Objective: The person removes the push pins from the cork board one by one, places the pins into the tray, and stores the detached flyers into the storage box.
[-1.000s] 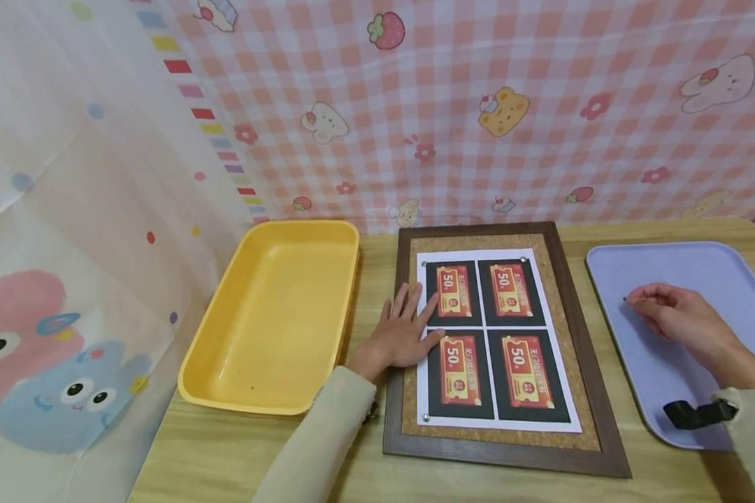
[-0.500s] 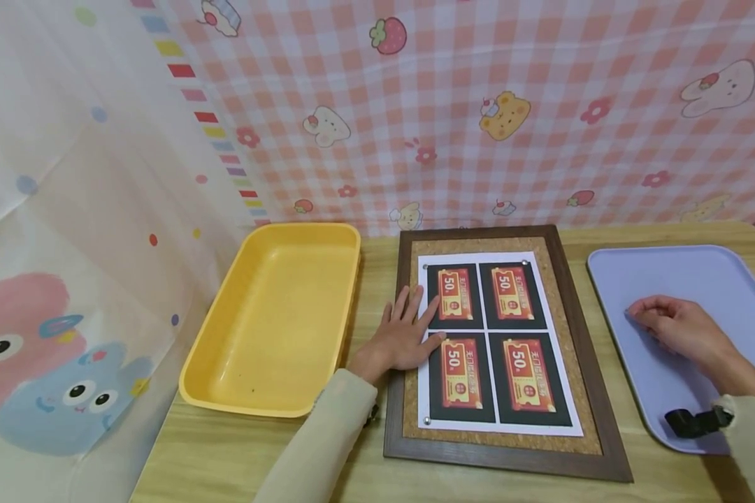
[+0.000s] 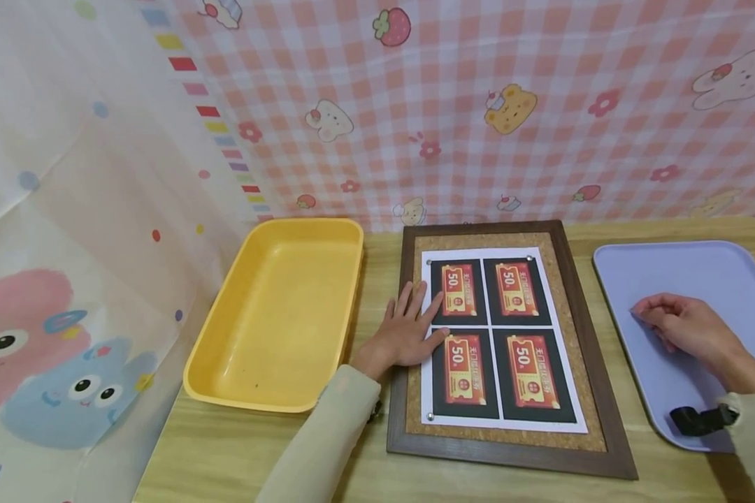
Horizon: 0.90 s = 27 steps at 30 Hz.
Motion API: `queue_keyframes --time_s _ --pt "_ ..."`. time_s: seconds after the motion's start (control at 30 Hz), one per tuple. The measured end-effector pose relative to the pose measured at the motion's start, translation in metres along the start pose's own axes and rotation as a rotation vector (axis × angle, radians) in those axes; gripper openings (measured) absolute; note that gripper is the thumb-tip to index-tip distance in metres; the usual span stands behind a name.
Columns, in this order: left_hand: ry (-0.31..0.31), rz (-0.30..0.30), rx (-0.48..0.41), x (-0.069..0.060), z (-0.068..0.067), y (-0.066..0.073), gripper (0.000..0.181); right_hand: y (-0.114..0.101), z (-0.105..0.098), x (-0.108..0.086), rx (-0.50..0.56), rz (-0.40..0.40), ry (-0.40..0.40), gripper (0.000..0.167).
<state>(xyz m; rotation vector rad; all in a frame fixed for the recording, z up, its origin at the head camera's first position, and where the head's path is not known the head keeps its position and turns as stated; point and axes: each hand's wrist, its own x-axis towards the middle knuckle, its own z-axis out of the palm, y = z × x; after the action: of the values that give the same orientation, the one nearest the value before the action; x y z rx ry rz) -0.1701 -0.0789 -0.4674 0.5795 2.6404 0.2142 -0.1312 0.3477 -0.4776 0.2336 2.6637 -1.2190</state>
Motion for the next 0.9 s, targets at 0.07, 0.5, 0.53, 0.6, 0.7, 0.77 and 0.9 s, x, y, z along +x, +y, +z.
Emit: queue_keyframes --time_s 0.07,0.5,0.53,0.6,0.7,0.77,0.9 --pt "-0.006 -0.003 0.005 0.0 -0.001 0.0 0.07 -0.001 0.0 0.0 -0.005 0.001 0.004 0.037" --pt "0.01 0.026 -0.017 -0.005 -0.004 0.002 0.068 0.002 -0.001 0.002 0.0 0.025 -0.005 0.043" --pt "0.008 0.023 -0.016 -0.005 -0.004 0.002 0.069 0.001 -0.002 0.002 0.004 0.024 -0.009 0.044" --pt "0.009 0.023 -0.012 -0.005 -0.004 0.001 0.069 -0.001 -0.002 0.003 0.007 0.022 -0.011 0.045" --pt "0.012 0.022 -0.01 -0.005 -0.003 0.001 0.069 -0.005 -0.002 0.001 0.015 -0.008 0.004 0.044" --pt "0.014 0.024 -0.009 -0.005 -0.004 0.002 0.069 -0.009 -0.002 -0.001 0.006 -0.021 0.023 0.043" --pt "0.014 0.023 -0.007 -0.006 -0.004 0.002 0.069 -0.021 0.002 -0.004 -0.031 -0.047 0.052 0.043"
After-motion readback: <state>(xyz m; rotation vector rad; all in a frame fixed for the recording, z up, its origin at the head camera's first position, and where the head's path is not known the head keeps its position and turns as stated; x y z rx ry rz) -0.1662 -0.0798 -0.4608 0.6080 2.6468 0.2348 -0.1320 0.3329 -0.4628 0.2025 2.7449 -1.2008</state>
